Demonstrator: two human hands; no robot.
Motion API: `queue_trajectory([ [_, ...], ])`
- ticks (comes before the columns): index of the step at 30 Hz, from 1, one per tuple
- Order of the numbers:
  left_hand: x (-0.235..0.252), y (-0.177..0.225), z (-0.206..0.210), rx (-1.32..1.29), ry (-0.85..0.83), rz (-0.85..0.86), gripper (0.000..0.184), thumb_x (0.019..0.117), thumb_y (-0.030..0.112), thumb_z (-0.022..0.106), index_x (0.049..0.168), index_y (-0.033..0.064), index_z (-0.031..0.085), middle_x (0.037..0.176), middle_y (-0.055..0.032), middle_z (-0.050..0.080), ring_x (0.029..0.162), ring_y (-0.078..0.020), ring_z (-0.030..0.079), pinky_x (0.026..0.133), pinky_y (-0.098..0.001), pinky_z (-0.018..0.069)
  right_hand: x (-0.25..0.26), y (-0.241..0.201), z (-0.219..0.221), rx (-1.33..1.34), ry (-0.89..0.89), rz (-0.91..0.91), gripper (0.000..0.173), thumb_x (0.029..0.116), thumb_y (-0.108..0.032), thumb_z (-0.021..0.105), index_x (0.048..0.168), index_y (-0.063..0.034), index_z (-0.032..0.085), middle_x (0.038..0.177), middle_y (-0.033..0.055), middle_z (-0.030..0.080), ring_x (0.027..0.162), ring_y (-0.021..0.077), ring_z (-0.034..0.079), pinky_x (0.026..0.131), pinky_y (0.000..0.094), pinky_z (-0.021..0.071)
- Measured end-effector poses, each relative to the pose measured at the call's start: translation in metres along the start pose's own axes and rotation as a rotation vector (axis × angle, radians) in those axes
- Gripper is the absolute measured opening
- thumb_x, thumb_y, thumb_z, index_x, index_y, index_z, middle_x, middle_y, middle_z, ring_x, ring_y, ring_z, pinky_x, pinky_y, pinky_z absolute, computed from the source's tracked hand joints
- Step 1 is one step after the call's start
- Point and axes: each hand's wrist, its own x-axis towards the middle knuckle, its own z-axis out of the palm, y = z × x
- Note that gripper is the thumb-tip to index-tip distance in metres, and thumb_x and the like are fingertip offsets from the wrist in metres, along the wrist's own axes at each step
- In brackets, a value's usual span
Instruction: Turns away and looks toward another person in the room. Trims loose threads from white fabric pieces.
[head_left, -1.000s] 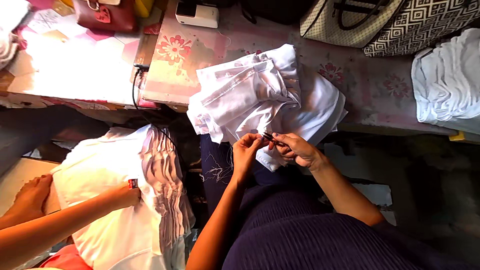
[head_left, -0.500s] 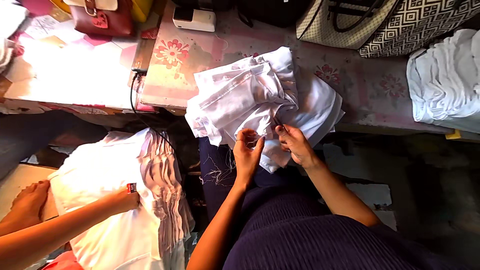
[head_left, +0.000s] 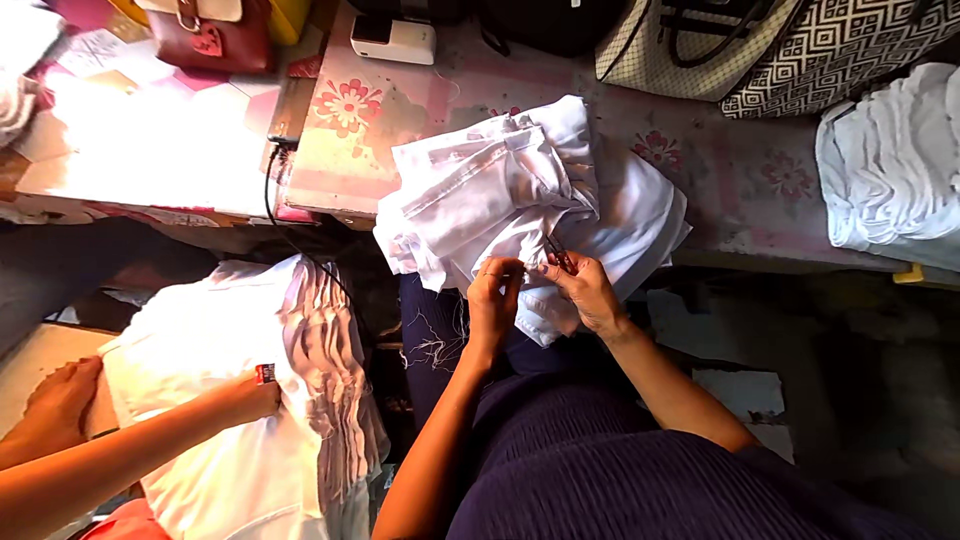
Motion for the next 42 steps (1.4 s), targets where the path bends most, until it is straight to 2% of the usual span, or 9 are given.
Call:
queue_trajectory([
  [4, 0.008, -0.002, 0.001, 0.141, -0.026, 0.119, 0.009, 0.0932, -0.001, 0.067, 0.096, -0.0050, 0.074, 0.091, -0.0145, 0.070, 0.080, -0.0173, 0.069, 0.077, -0.0288, 0.0583, 0.002, -0.002, -0.003, -0.184, -0.008, -0.088, 0.014, 0.0947, -0.016, 0.073, 0.094, -0.0027, 0.070, 0.068, -0.0040, 0.057, 0.056, 0.0002, 0.048, 0.055, 0.0189, 0.0418],
  [6, 0.009, -0.001, -0.002, 0.153, -0.050, 0.094, 0.009, 0.0941, 0.000, 0.066, 0.096, -0.0050, 0.072, 0.090, -0.0144, 0.069, 0.079, -0.0173, 0.069, 0.075, -0.0294, 0.0590, -0.002, -0.011, -0.012, -0.198, -0.049, -0.071, 0.023, 0.1052, -0.022, 0.057, 0.103, -0.0028, 0.069, 0.068, -0.0058, 0.053, 0.056, 0.0000, 0.045, 0.055, 0.0194, 0.0410],
  [8, 0.007, 0.003, -0.006, 0.105, -0.066, 0.021, 0.010, 0.0937, 0.002, 0.064, 0.096, -0.0052, 0.070, 0.090, -0.0142, 0.069, 0.077, -0.0159, 0.069, 0.072, -0.0287, 0.0596, -0.008, -0.029, -0.021, -0.031, -0.147, 0.046, 0.040, 0.1124, -0.029, 0.033, 0.107, -0.0073, 0.066, 0.060, -0.0115, 0.039, 0.048, -0.0017, 0.033, 0.047, 0.0162, 0.0323],
  [10, 0.002, 0.007, -0.008, 0.040, -0.068, -0.073, 0.010, 0.0929, 0.003, 0.064, 0.094, -0.0051, 0.069, 0.088, -0.0124, 0.068, 0.074, -0.0122, 0.067, 0.068, -0.0254, 0.0580, -0.013, -0.045, -0.031, 0.075, -0.281, 0.162, 0.046, 0.1131, -0.033, 0.027, 0.104, -0.0085, 0.065, 0.059, -0.0122, 0.036, 0.045, -0.0021, 0.030, 0.044, 0.0144, 0.0292],
  [17, -0.005, 0.012, -0.004, -0.115, -0.044, -0.207, 0.011, 0.0940, 0.006, 0.062, 0.095, -0.0040, 0.067, 0.082, -0.0056, 0.068, 0.069, -0.0059, 0.066, 0.066, -0.0229, 0.0582, -0.009, -0.043, -0.026, 0.122, -0.494, 0.421, 0.043, 0.1130, -0.032, 0.033, 0.098, -0.0079, 0.065, 0.056, -0.0127, 0.035, 0.042, -0.0036, 0.028, 0.042, 0.0126, 0.0262],
  [25, -0.004, 0.013, -0.007, -0.201, -0.013, -0.278, 0.007, 0.0954, 0.004, 0.063, 0.097, -0.0024, 0.066, 0.077, -0.0002, 0.068, 0.065, -0.0023, 0.065, 0.064, -0.0200, 0.0572, -0.008, -0.045, -0.027, 0.111, -0.484, 0.396, 0.043, 0.1132, -0.029, 0.033, 0.097, -0.0067, 0.066, 0.055, -0.0127, 0.034, 0.042, -0.0042, 0.028, 0.041, 0.0121, 0.0249],
  [36, -0.009, 0.010, -0.008, -0.175, -0.068, -0.242, 0.009, 0.0956, 0.004, 0.062, 0.096, -0.0040, 0.067, 0.077, -0.0025, 0.068, 0.066, -0.0033, 0.066, 0.065, -0.0212, 0.0581, -0.003, -0.034, -0.016, 0.132, -0.389, 0.318, 0.035, 0.1116, -0.022, 0.040, 0.095, -0.0055, 0.066, 0.056, -0.0124, 0.034, 0.043, -0.0035, 0.027, 0.043, 0.0130, 0.0246],
  [40, -0.008, 0.026, -0.032, 0.170, -0.399, -0.325, 0.026, 0.0980, 0.017, 0.061, 0.109, -0.0045, 0.069, 0.103, -0.0167, 0.070, 0.096, -0.0242, 0.069, 0.087, -0.0402, 0.0557, -0.006, -0.032, -0.024, 0.064, -0.183, 0.086, 0.040, 0.1121, -0.029, 0.036, 0.098, -0.0082, 0.067, 0.056, -0.0126, 0.036, 0.045, -0.0027, 0.030, 0.045, 0.0148, 0.0283],
  [42, -0.009, 0.028, -0.028, 0.194, -0.291, -0.308, 0.033, 0.0967, 0.023, 0.068, 0.112, -0.0060, 0.066, 0.107, -0.0198, 0.070, 0.098, -0.0295, 0.070, 0.088, -0.0453, 0.0565, -0.001, -0.021, -0.023, -0.013, -0.038, -0.013, 0.031, 0.1099, -0.026, 0.045, 0.107, -0.0052, 0.068, 0.058, -0.0110, 0.040, 0.047, -0.0011, 0.034, 0.047, 0.0170, 0.0329],
])
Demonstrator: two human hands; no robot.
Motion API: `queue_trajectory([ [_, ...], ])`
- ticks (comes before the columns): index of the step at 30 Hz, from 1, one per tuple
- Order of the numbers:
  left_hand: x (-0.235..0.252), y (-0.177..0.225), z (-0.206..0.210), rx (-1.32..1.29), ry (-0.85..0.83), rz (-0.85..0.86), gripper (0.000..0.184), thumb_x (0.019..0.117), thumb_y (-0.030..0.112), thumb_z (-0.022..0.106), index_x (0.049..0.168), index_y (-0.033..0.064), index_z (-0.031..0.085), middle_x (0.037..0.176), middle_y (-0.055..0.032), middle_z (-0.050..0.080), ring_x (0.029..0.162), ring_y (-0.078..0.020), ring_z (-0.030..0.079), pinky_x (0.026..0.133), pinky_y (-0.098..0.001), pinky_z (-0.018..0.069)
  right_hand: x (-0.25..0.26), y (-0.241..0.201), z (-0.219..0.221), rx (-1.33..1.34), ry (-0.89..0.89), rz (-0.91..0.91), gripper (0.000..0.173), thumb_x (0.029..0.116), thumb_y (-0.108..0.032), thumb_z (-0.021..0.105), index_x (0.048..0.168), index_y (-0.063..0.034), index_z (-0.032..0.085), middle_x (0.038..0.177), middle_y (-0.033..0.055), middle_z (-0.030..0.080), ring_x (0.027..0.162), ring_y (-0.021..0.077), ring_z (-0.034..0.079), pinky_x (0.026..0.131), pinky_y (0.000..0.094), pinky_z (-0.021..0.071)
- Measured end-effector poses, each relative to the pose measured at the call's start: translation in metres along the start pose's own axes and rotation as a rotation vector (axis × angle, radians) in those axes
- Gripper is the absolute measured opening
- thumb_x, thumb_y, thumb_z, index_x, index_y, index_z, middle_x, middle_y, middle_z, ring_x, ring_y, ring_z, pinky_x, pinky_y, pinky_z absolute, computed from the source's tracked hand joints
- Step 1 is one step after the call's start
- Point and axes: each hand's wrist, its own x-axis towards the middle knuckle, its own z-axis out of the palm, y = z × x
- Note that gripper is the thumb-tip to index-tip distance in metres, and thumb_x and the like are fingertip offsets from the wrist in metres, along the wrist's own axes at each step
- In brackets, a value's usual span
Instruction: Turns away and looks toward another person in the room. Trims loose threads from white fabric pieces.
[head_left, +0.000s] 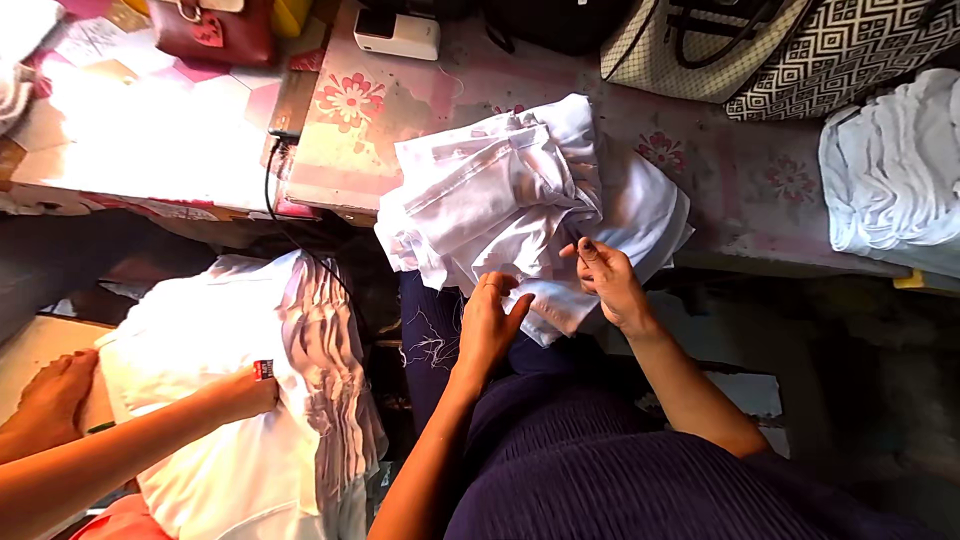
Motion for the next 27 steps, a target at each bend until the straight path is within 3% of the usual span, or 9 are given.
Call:
queue_trajectory([
  [2, 0.007, -0.001, 0.012, -0.064, 0.161, 0.020, 0.034, 0.0934, 0.020, 0.074, 0.110, -0.0073, 0.065, 0.101, -0.0190, 0.069, 0.089, -0.0257, 0.070, 0.081, -0.0408, 0.0589, 0.004, 0.010, 0.008, -0.042, 0.015, 0.003, 0.020, 0.1031, -0.021, 0.061, 0.112, -0.0031, 0.065, 0.067, -0.0073, 0.048, 0.052, -0.0003, 0.040, 0.051, 0.0174, 0.0382],
  [4, 0.018, -0.004, 0.022, -0.109, 0.228, 0.035, 0.025, 0.0916, 0.012, 0.075, 0.107, -0.0061, 0.068, 0.097, -0.0168, 0.069, 0.083, -0.0209, 0.070, 0.077, -0.0358, 0.0595, 0.005, 0.016, 0.021, -0.002, 0.025, 0.055, 0.017, 0.0931, -0.016, 0.075, 0.100, -0.0046, 0.064, 0.067, -0.0054, 0.052, 0.051, 0.0004, 0.041, 0.049, 0.0177, 0.0369],
  [6, 0.025, -0.010, 0.028, -0.155, 0.254, 0.064, 0.011, 0.0915, 0.006, 0.073, 0.097, -0.0035, 0.072, 0.090, -0.0127, 0.069, 0.078, -0.0149, 0.069, 0.073, -0.0298, 0.0597, 0.005, 0.016, 0.029, 0.041, 0.059, 0.077, 0.014, 0.0899, -0.011, 0.078, 0.094, -0.0036, 0.066, 0.065, -0.0036, 0.053, 0.048, 0.0018, 0.040, 0.047, 0.0188, 0.0357],
  [8, 0.025, -0.014, 0.026, -0.196, 0.236, 0.044, 0.007, 0.0926, 0.005, 0.071, 0.094, -0.0026, 0.073, 0.088, -0.0108, 0.069, 0.074, -0.0117, 0.068, 0.071, -0.0273, 0.0594, 0.001, 0.014, 0.027, 0.084, 0.053, 0.065, 0.009, 0.0984, -0.014, 0.068, 0.094, -0.0061, 0.065, 0.060, -0.0067, 0.047, 0.046, 0.0007, 0.036, 0.045, 0.0180, 0.0338],
  [10, 0.023, -0.017, 0.022, -0.255, 0.195, -0.025, 0.009, 0.0948, 0.007, 0.069, 0.095, -0.0022, 0.071, 0.089, -0.0096, 0.069, 0.073, -0.0105, 0.069, 0.070, -0.0274, 0.0602, -0.005, 0.006, 0.018, 0.129, -0.008, 0.068, 0.027, 0.1100, -0.026, 0.045, 0.106, -0.0068, 0.064, 0.059, -0.0105, 0.040, 0.045, -0.0005, 0.034, 0.045, 0.0168, 0.0340],
  [13, 0.020, -0.019, 0.019, -0.281, 0.178, -0.042, 0.010, 0.0955, 0.006, 0.066, 0.100, -0.0036, 0.067, 0.091, -0.0105, 0.068, 0.075, -0.0114, 0.069, 0.072, -0.0286, 0.0603, -0.013, -0.014, 0.004, 0.199, -0.131, 0.145, 0.048, 0.1134, -0.031, 0.024, 0.111, -0.0056, 0.063, 0.060, -0.0098, 0.039, 0.045, 0.0002, 0.034, 0.044, 0.0159, 0.0346],
  [16, 0.024, -0.022, 0.025, -0.147, 0.206, 0.111, 0.027, 0.0931, 0.009, 0.072, 0.116, -0.0052, 0.066, 0.098, -0.0152, 0.068, 0.079, -0.0183, 0.068, 0.071, -0.0327, 0.0590, -0.015, -0.023, 0.001, 0.173, -0.237, 0.192, 0.041, 0.1134, -0.028, 0.027, 0.110, -0.0063, 0.062, 0.060, -0.0096, 0.038, 0.045, 0.0000, 0.034, 0.045, 0.0151, 0.0351],
  [20, 0.032, -0.034, 0.037, 0.015, 0.270, 0.293, 0.009, 0.0901, 0.004, 0.072, 0.095, -0.0031, 0.075, 0.090, -0.0154, 0.067, 0.076, -0.0208, 0.068, 0.069, -0.0331, 0.0591, -0.012, -0.017, 0.006, 0.166, -0.304, 0.217, 0.034, 0.1120, -0.025, 0.036, 0.106, -0.0062, 0.063, 0.060, -0.0106, 0.037, 0.044, -0.0017, 0.033, 0.044, 0.0134, 0.0330],
  [27, 0.017, -0.026, 0.024, -0.215, 0.175, 0.104, 0.010, 0.0919, 0.005, 0.065, 0.091, -0.0050, 0.069, 0.084, -0.0098, 0.064, 0.068, -0.0093, 0.063, 0.066, -0.0236, 0.0563, -0.014, -0.013, 0.001, 0.161, -0.336, 0.363, 0.035, 0.1124, -0.024, 0.038, 0.101, -0.0048, 0.065, 0.057, -0.0113, 0.035, 0.042, -0.0024, 0.030, 0.041, 0.0130, 0.0283],
])
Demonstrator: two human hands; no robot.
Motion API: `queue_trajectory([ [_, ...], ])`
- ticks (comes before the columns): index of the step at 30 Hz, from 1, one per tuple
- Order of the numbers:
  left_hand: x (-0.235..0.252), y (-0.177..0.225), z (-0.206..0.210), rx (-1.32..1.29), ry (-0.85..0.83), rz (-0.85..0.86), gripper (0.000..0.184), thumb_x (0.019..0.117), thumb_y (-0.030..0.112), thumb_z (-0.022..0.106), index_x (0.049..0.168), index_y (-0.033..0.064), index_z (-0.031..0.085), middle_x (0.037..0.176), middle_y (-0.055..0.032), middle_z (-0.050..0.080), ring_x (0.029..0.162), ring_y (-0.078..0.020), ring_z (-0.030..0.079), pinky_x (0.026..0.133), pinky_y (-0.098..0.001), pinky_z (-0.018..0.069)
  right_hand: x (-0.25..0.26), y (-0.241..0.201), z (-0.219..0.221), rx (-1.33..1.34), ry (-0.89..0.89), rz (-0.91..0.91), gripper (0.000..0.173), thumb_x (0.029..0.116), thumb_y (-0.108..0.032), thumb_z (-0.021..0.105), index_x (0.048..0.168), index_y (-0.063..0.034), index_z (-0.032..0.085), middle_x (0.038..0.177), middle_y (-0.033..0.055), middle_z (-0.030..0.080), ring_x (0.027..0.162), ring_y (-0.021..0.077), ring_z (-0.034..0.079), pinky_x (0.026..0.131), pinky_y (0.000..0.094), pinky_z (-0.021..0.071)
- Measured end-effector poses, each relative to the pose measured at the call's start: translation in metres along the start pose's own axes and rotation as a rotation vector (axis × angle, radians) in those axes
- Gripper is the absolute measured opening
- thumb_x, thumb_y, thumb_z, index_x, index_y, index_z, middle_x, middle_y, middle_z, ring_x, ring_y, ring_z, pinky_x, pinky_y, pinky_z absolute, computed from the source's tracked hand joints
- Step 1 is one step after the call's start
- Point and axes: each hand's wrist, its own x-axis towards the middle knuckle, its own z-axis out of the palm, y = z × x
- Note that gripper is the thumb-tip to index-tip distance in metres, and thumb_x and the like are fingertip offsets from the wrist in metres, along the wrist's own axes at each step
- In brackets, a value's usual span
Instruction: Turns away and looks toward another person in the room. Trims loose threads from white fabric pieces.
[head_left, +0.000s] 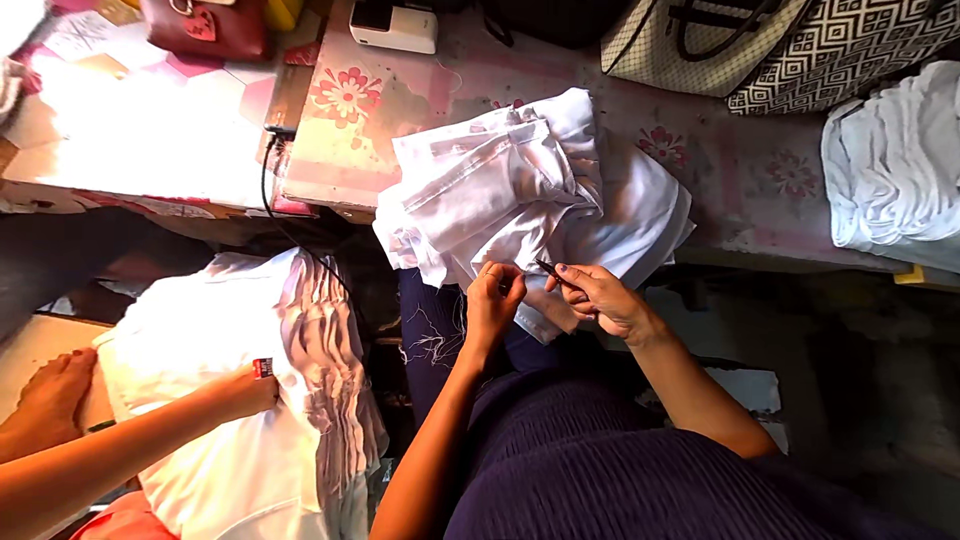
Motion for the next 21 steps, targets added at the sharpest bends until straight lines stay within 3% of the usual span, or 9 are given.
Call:
queue_trajectory([
  [5, -0.002, 0.001, 0.004, -0.057, 0.005, 0.017, 0.011, 0.0924, 0.005, 0.066, 0.091, -0.0047, 0.070, 0.084, -0.0083, 0.065, 0.068, -0.0074, 0.065, 0.066, -0.0221, 0.0576, 0.007, -0.001, 0.007, 0.013, -0.031, 0.095, 0.037, 0.1128, -0.027, 0.037, 0.098, -0.0069, 0.064, 0.057, -0.0114, 0.035, 0.042, -0.0024, 0.028, 0.041, 0.0132, 0.0268],
  [9, -0.003, -0.002, 0.002, -0.016, 0.005, 0.021, 0.011, 0.0921, 0.006, 0.065, 0.090, -0.0042, 0.070, 0.083, -0.0083, 0.064, 0.067, -0.0070, 0.064, 0.065, -0.0216, 0.0571, 0.011, 0.001, 0.008, 0.011, 0.012, 0.044, 0.035, 0.1121, -0.023, 0.040, 0.097, -0.0055, 0.065, 0.056, -0.0114, 0.034, 0.042, -0.0026, 0.028, 0.041, 0.0132, 0.0259],
  [12, -0.007, 0.001, -0.003, -0.041, -0.031, -0.124, 0.015, 0.0946, 0.007, 0.063, 0.096, -0.0050, 0.070, 0.086, -0.0087, 0.068, 0.074, -0.0096, 0.069, 0.072, -0.0258, 0.0598, 0.004, 0.003, 0.006, -0.047, 0.079, -0.072, 0.035, 0.1117, -0.021, 0.039, 0.099, -0.0044, 0.066, 0.057, -0.0117, 0.035, 0.044, -0.0025, 0.029, 0.042, 0.0140, 0.0265],
  [15, -0.003, 0.011, -0.003, -0.507, -0.042, -0.400, 0.012, 0.0986, -0.002, 0.058, 0.109, -0.0055, 0.054, 0.096, -0.0097, 0.071, 0.087, -0.0159, 0.073, 0.085, -0.0334, 0.0613, 0.006, 0.013, 0.005, -0.188, 0.298, -0.334, 0.032, 0.1099, -0.022, 0.041, 0.106, -0.0053, 0.068, 0.062, -0.0116, 0.041, 0.048, -0.0021, 0.034, 0.047, 0.0159, 0.0318],
  [17, 0.002, 0.017, 0.006, -0.768, 0.091, -0.484, 0.015, 0.0955, -0.009, 0.059, 0.105, 0.0006, 0.052, 0.088, -0.0065, 0.071, 0.083, -0.0171, 0.073, 0.083, -0.0350, 0.0618, 0.018, 0.022, 0.004, -0.258, 0.398, -0.410, 0.025, 0.1054, -0.021, 0.056, 0.117, -0.0022, 0.068, 0.071, -0.0062, 0.053, 0.053, -0.0002, 0.041, 0.051, 0.0191, 0.0383],
  [18, 0.005, 0.020, 0.011, -0.848, 0.162, -0.502, 0.018, 0.0941, -0.012, 0.059, 0.101, 0.0026, 0.052, 0.085, -0.0051, 0.070, 0.080, -0.0167, 0.072, 0.082, -0.0353, 0.0616, 0.024, 0.023, 0.005, -0.252, 0.396, -0.396, 0.025, 0.1017, -0.019, 0.064, 0.117, -0.0007, 0.066, 0.075, -0.0036, 0.057, 0.055, 0.0003, 0.043, 0.052, 0.0192, 0.0402],
  [21, 0.012, 0.033, 0.014, -0.997, 0.290, -0.575, 0.021, 0.0947, -0.014, 0.056, 0.093, 0.0060, 0.051, 0.078, -0.0034, 0.066, 0.070, -0.0149, 0.069, 0.074, -0.0320, 0.0618, 0.032, 0.020, 0.019, -0.133, 0.393, -0.316, 0.015, 0.0916, -0.011, 0.075, 0.098, -0.0020, 0.065, 0.066, -0.0036, 0.051, 0.048, 0.0017, 0.039, 0.047, 0.0189, 0.0356],
])
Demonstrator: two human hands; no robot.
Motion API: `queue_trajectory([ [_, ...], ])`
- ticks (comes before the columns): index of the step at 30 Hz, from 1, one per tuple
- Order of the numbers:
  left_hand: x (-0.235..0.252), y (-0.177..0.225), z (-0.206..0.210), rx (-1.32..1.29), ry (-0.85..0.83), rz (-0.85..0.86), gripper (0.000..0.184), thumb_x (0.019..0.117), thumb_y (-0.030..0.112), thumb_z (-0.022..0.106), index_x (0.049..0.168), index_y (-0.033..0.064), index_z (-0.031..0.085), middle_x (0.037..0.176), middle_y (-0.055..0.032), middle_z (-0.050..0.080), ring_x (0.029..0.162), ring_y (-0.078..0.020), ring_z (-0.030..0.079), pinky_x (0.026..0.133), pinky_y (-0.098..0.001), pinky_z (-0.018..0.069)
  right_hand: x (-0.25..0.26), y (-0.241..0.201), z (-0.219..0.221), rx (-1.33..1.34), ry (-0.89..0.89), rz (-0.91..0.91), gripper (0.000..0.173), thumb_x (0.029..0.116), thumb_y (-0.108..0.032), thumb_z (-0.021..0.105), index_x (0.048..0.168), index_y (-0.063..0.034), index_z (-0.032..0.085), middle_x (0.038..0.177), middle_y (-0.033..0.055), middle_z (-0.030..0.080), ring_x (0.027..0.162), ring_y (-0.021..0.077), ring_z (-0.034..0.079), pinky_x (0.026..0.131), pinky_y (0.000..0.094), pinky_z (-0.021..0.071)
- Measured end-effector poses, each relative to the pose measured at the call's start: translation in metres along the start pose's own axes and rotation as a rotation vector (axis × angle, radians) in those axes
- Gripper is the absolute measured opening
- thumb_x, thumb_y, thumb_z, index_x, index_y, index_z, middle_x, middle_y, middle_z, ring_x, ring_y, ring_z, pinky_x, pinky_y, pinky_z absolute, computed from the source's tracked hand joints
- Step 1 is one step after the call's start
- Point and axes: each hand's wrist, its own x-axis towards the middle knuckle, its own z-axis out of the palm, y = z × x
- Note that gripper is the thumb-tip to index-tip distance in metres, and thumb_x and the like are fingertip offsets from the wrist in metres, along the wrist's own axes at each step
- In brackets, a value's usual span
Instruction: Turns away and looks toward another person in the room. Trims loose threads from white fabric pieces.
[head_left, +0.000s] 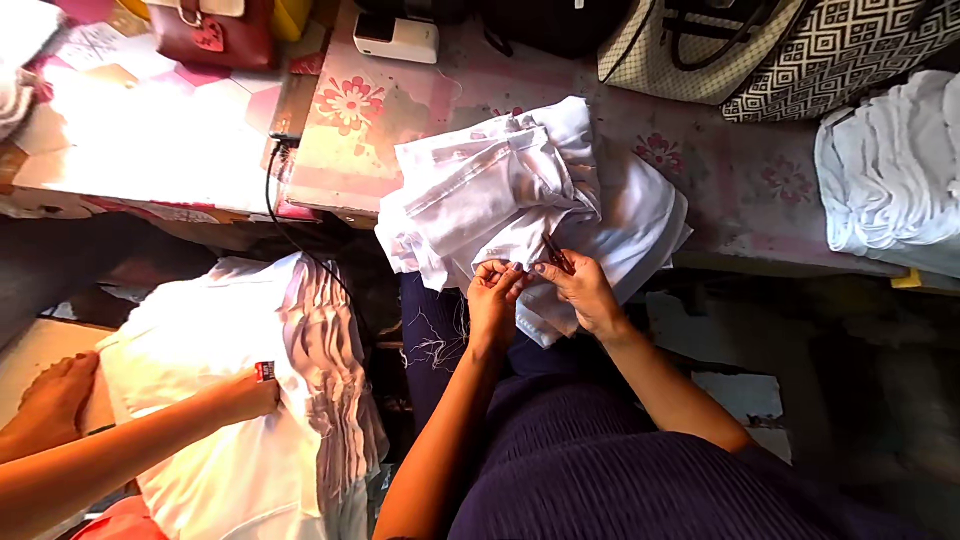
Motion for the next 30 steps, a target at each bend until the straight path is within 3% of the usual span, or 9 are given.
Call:
queue_trajectory([
  [3, -0.002, 0.000, -0.001, 0.047, -0.003, 0.109, 0.018, 0.0943, -0.014, 0.056, 0.096, 0.0044, 0.057, 0.080, -0.0046, 0.069, 0.071, -0.0153, 0.071, 0.074, -0.0327, 0.0625, -0.005, -0.012, 0.008, 0.191, -0.031, 0.058, 0.005, 0.0967, -0.004, 0.066, 0.093, -0.0034, 0.064, 0.057, -0.0057, 0.046, 0.044, 0.0004, 0.036, 0.044, 0.0165, 0.0340],
  [6, -0.002, -0.011, -0.016, 0.398, -0.067, 0.470, 0.015, 0.0902, -0.009, 0.061, 0.101, -0.0020, 0.069, 0.091, -0.0048, 0.073, 0.079, -0.0114, 0.071, 0.076, -0.0298, 0.0611, -0.007, -0.016, 0.007, 0.289, -0.072, 0.099, 0.010, 0.0993, -0.004, 0.062, 0.089, -0.0046, 0.062, 0.054, -0.0068, 0.043, 0.043, -0.0002, 0.035, 0.044, 0.0157, 0.0335],
  [9, -0.005, -0.011, -0.020, 0.814, -0.057, 0.945, 0.018, 0.0859, -0.001, 0.064, 0.100, -0.0071, 0.073, 0.095, -0.0129, 0.062, 0.079, -0.0094, 0.062, 0.073, -0.0205, 0.0548, -0.006, -0.014, 0.005, 0.223, -0.037, 0.071, 0.009, 0.0982, -0.003, 0.063, 0.089, -0.0047, 0.063, 0.057, -0.0066, 0.047, 0.046, -0.0001, 0.038, 0.045, 0.0163, 0.0342],
  [11, -0.007, -0.005, -0.016, 0.923, -0.113, 1.040, 0.017, 0.0849, -0.001, 0.069, 0.100, -0.0077, 0.074, 0.094, -0.0163, 0.063, 0.079, -0.0125, 0.063, 0.074, -0.0218, 0.0560, -0.006, -0.013, 0.005, 0.202, -0.032, 0.065, 0.008, 0.0983, -0.004, 0.064, 0.091, -0.0036, 0.064, 0.060, -0.0054, 0.050, 0.047, 0.0005, 0.040, 0.046, 0.0164, 0.0356],
  [14, 0.003, -0.009, -0.015, 0.954, -0.200, 1.037, 0.014, 0.0865, -0.002, 0.075, 0.100, -0.0054, 0.076, 0.096, -0.0173, 0.069, 0.086, -0.0158, 0.069, 0.080, -0.0243, 0.0588, -0.006, -0.010, 0.007, 0.205, -0.052, 0.052, 0.008, 0.0979, -0.005, 0.064, 0.090, -0.0042, 0.064, 0.060, -0.0055, 0.050, 0.047, 0.0004, 0.038, 0.046, 0.0167, 0.0339],
  [19, 0.015, -0.014, -0.018, 0.940, -0.305, 1.029, 0.008, 0.0887, -0.006, 0.069, 0.094, -0.0064, 0.075, 0.101, -0.0184, 0.074, 0.096, -0.0185, 0.073, 0.086, -0.0278, 0.0591, -0.006, -0.007, 0.005, 0.180, -0.039, 0.048, 0.009, 0.0971, -0.005, 0.065, 0.088, -0.0045, 0.063, 0.060, -0.0058, 0.050, 0.047, 0.0002, 0.038, 0.046, 0.0168, 0.0341],
  [25, 0.016, -0.007, -0.026, 0.719, -0.316, 0.622, 0.009, 0.0907, -0.002, 0.065, 0.098, -0.0057, 0.069, 0.101, -0.0087, 0.072, 0.087, -0.0069, 0.070, 0.081, -0.0243, 0.0603, -0.001, -0.001, 0.003, 0.157, -0.104, 0.061, 0.008, 0.0972, -0.008, 0.066, 0.091, -0.0046, 0.064, 0.063, -0.0055, 0.052, 0.048, 0.0001, 0.040, 0.047, 0.0167, 0.0352],
  [27, 0.012, -0.003, -0.026, 0.617, -0.293, 0.460, 0.008, 0.0925, -0.002, 0.062, 0.098, -0.0012, 0.067, 0.100, -0.0033, 0.071, 0.085, -0.0044, 0.068, 0.078, -0.0229, 0.0580, -0.001, -0.003, -0.003, 0.144, -0.155, 0.053, 0.016, 0.1038, -0.015, 0.057, 0.090, -0.0084, 0.061, 0.062, -0.0091, 0.046, 0.049, -0.0008, 0.038, 0.048, 0.0165, 0.0348],
  [30, 0.010, 0.000, -0.028, 0.483, -0.320, 0.342, 0.009, 0.0949, 0.000, 0.057, 0.092, 0.0033, 0.065, 0.108, -0.0039, 0.069, 0.099, -0.0103, 0.067, 0.087, -0.0302, 0.0579, -0.006, -0.021, -0.020, 0.155, -0.219, 0.073, 0.040, 0.1129, -0.032, 0.031, 0.089, -0.0134, 0.056, 0.060, -0.0114, 0.039, 0.046, -0.0018, 0.033, 0.045, 0.0146, 0.0314],
])
